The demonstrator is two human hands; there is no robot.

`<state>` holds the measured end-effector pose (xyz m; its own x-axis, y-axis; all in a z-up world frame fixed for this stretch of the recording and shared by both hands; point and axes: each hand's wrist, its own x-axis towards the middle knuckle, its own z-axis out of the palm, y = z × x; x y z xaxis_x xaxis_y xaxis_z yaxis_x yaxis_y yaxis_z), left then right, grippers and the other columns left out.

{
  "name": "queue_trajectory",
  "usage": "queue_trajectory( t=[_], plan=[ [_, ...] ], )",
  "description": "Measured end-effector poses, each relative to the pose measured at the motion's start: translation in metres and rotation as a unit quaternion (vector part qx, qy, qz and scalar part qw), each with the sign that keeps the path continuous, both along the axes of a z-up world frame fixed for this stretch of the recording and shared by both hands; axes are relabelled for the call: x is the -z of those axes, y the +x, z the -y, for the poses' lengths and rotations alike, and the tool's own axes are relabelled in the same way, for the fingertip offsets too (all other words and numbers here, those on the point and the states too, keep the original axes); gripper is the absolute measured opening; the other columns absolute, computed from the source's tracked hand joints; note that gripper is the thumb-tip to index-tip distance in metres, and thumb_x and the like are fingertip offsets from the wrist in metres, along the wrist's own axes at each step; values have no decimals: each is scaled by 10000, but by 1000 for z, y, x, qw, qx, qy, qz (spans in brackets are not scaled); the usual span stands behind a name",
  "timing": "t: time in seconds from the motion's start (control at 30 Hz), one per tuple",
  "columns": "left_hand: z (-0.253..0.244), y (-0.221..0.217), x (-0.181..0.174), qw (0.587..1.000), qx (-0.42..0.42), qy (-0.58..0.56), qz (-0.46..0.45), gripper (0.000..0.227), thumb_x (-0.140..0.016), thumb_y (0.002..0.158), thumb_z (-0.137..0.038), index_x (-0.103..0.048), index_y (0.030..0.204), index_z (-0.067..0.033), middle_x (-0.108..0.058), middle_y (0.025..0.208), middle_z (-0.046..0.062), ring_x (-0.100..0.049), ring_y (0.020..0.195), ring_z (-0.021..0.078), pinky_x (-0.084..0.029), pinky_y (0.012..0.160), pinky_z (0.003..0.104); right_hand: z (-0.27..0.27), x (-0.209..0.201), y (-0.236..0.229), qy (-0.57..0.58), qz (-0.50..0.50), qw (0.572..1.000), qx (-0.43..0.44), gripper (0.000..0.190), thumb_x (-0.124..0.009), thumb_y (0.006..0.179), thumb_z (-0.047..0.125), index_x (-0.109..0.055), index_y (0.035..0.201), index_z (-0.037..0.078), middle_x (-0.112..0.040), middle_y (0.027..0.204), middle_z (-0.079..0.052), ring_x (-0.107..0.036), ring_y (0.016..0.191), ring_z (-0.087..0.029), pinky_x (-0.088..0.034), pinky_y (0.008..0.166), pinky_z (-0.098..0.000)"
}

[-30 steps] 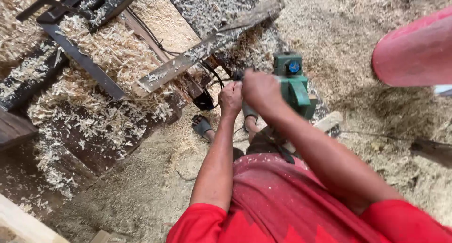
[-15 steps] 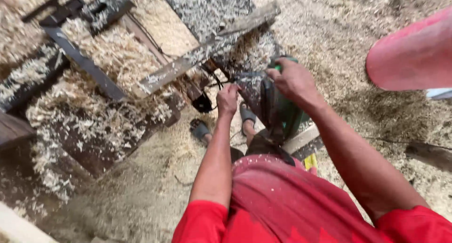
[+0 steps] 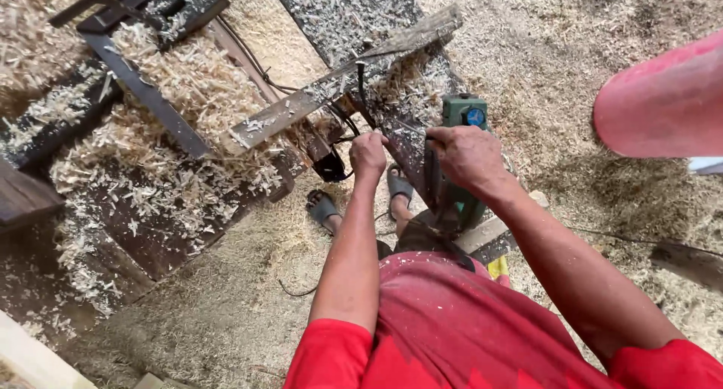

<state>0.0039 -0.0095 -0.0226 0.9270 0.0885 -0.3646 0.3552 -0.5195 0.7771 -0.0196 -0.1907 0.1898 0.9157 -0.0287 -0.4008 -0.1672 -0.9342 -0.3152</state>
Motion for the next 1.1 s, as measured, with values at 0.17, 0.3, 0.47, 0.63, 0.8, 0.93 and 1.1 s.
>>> queue_trajectory(
  t=[0.17, 0.3, 0.47, 0.63, 0.8, 0.93, 1.1],
  plan=[
    [5, 8, -10, 991, -62, -8, -118, 353, -545, 885, -330, -795, 721, -142, -766, 794, 111, -697, 752, 306, -515, 712, 425, -7, -5, 11, 12, -26, 1000, 6, 277, -605, 1001, 351, -757, 1217, 269, -763, 999, -135, -729, 884, -359, -569, 773, -494],
    [-1, 15, -23, 980, -81, -38, -176, 324, -576, 891, -327, -807, 739, -157, -737, 774, 89, -663, 718, 251, -496, 677, 399, -7, 7, 17, 59, -66, 995, 51, 287, -585, 1007, 341, -753, 1226, 262, -775, 1040, -107, -747, 870, -330, -585, 787, -463],
    [-8, 20, -15, 959, -132, -133, -212, 267, -626, 858, -273, -799, 748, -102, -680, 706, 60, -594, 641, 190, -458, 600, 368, -9, 10, 23, 91, -85, 989, 80, 305, -583, 1007, 333, -756, 1241, 243, -774, 1086, -91, -745, 876, -299, -588, 804, -431],
    [-8, 18, -11, 964, -123, -135, -194, 284, -623, 861, -281, -802, 747, -91, -667, 683, 61, -596, 635, 186, -462, 606, 362, -12, 11, 30, 115, -93, 985, 93, 299, -583, 1005, 315, -763, 1225, 221, -783, 1071, -96, -753, 865, -280, -588, 817, -409],
    [-8, 13, -2, 962, -122, -153, -188, 283, -616, 862, -287, -794, 749, -98, -646, 659, 88, -578, 622, 215, -447, 600, 383, -15, 10, 34, 136, -95, 980, 105, 299, -591, 1000, 296, -770, 1209, 179, -786, 1054, -111, -754, 851, -270, -588, 823, -396],
    [-7, 18, -17, 971, -116, -108, -178, 304, -618, 852, -322, -808, 730, -118, -675, 669, 46, -609, 649, 198, -472, 639, 375, -13, 14, 37, 121, -113, 979, 121, 301, -599, 991, 291, -776, 1205, 177, -782, 1055, -111, -741, 846, -269, -584, 820, -400],
    [-8, 19, -31, 960, -126, -101, -228, 265, -621, 840, -295, -806, 745, -131, -687, 704, -13, -596, 655, 162, -475, 633, 367, -11, 31, 37, 130, -114, 978, 120, 296, -601, 993, 295, -775, 1193, 164, -783, 1064, -95, -744, 835, -256, -594, 806, -398]
  ],
)
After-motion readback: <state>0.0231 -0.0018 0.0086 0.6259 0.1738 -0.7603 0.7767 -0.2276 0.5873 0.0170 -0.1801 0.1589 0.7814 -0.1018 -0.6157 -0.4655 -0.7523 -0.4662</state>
